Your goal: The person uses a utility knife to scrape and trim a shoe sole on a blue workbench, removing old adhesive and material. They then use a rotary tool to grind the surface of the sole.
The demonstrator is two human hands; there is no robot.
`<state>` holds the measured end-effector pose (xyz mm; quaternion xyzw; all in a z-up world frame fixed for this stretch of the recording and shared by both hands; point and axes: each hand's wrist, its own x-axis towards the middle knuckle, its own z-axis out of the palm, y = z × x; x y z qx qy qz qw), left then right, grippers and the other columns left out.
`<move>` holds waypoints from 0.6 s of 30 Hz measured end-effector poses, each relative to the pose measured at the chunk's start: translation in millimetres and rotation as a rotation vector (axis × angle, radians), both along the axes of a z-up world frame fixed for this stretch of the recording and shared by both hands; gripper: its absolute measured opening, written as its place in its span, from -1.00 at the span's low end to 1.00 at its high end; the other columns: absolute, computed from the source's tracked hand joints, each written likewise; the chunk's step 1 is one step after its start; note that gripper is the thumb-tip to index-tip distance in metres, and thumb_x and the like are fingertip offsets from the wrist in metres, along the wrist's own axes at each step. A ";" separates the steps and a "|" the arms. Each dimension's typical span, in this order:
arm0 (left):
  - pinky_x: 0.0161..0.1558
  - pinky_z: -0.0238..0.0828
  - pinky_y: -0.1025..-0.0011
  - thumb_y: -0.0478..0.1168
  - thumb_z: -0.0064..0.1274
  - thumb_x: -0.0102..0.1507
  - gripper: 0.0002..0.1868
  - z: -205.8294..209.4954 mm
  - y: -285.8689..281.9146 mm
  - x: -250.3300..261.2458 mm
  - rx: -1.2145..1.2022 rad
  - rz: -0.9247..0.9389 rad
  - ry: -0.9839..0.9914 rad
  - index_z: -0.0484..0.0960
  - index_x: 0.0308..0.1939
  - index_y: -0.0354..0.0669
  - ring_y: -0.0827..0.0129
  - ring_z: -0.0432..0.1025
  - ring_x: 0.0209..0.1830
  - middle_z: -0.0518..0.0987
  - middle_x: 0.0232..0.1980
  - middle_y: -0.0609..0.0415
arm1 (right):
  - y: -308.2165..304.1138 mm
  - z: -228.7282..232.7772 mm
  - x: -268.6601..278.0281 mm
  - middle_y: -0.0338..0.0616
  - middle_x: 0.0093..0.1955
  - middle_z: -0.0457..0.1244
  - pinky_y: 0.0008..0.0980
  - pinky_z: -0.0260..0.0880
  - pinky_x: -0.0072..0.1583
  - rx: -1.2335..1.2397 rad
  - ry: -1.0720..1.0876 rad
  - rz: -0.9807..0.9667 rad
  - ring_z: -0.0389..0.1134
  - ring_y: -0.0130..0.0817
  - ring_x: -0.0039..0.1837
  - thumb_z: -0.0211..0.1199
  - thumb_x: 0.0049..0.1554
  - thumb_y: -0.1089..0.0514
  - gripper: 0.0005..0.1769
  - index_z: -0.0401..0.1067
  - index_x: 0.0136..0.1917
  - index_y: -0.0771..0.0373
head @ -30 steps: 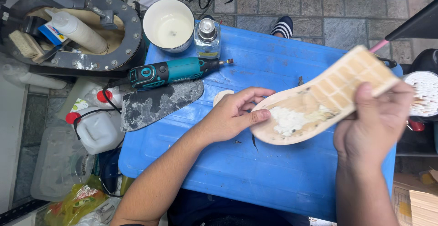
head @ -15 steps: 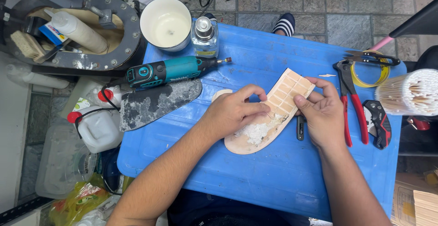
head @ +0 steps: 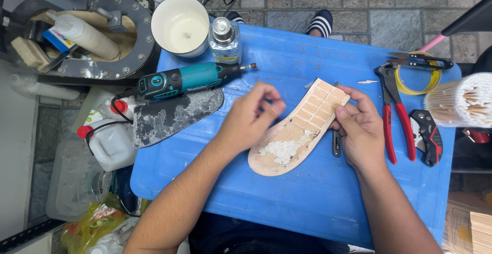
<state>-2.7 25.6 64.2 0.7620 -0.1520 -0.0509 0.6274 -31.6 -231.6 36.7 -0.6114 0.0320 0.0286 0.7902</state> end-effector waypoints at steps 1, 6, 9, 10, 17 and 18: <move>-0.21 0.51 0.37 -0.15 0.01 0.39 -0.78 2.1 0.3 -0.4 0.081 -0.015 -0.047 0.51 -0.08 -0.26 0.26 0.59 -0.25 0.64 -0.19 0.03 | -0.8 0.5 -0.5 0.01 0.13 0.40 -0.45 0.45 0.08 0.019 0.004 0.001 0.44 -0.42 0.04 0.08 0.36 0.30 -0.55 0.20 0.49 0.38; -0.04 0.53 0.28 -0.22 0.13 0.35 -0.82 12.8 17.9 -0.4 0.352 0.081 -0.262 0.62 0.00 -0.17 0.14 0.58 -0.07 0.65 -0.04 0.04 | -12.4 2.9 -1.8 0.00 0.14 0.38 -0.45 0.47 0.14 -0.163 -0.098 -0.095 0.43 -0.41 0.09 0.09 0.39 0.34 -0.54 0.20 0.53 0.38; 0.12 0.38 0.14 -0.19 0.21 0.14 -0.59 16.9 30.6 -1.0 0.536 0.032 -0.540 0.62 0.06 -0.18 0.04 0.44 0.14 0.58 0.14 -0.01 | -23.4 6.8 -1.9 0.05 0.18 0.38 -0.46 0.43 0.14 -0.200 -0.134 -0.173 0.42 -0.41 0.10 0.10 0.42 0.38 -0.55 0.15 0.54 0.40; 0.12 0.35 0.12 -0.19 0.21 0.15 -0.58 16.4 30.1 -2.3 0.583 0.028 -0.536 0.62 0.08 -0.19 0.05 0.42 0.15 0.57 0.15 -0.01 | -24.8 7.1 -1.3 0.09 0.17 0.38 -0.47 0.40 0.12 -0.205 -0.147 -0.179 0.40 -0.41 0.07 0.10 0.44 0.39 -0.55 0.13 0.54 0.40; 0.03 0.40 0.10 -0.24 0.17 0.22 -0.73 5.1 37.0 -23.2 0.767 -0.030 -0.337 0.63 0.00 -0.19 0.04 0.45 0.00 0.55 -0.09 -0.04 | -13.1 4.2 -1.9 0.17 0.31 0.27 -0.33 0.41 0.46 -0.138 -0.218 -0.082 0.37 -0.29 0.35 0.10 0.30 0.56 -0.25 -0.07 0.65 0.32; 0.02 0.42 0.10 -0.26 0.17 0.22 -0.76 7.3 43.4 -29.1 0.795 -0.018 -0.325 0.63 -0.04 -0.19 0.04 0.46 -0.03 0.54 -0.11 -0.06 | -9.7 5.1 -2.2 0.15 0.33 0.25 -0.33 0.41 0.43 -0.148 -0.211 -0.070 0.37 -0.26 0.35 0.11 0.28 0.57 -0.24 -0.08 0.64 0.32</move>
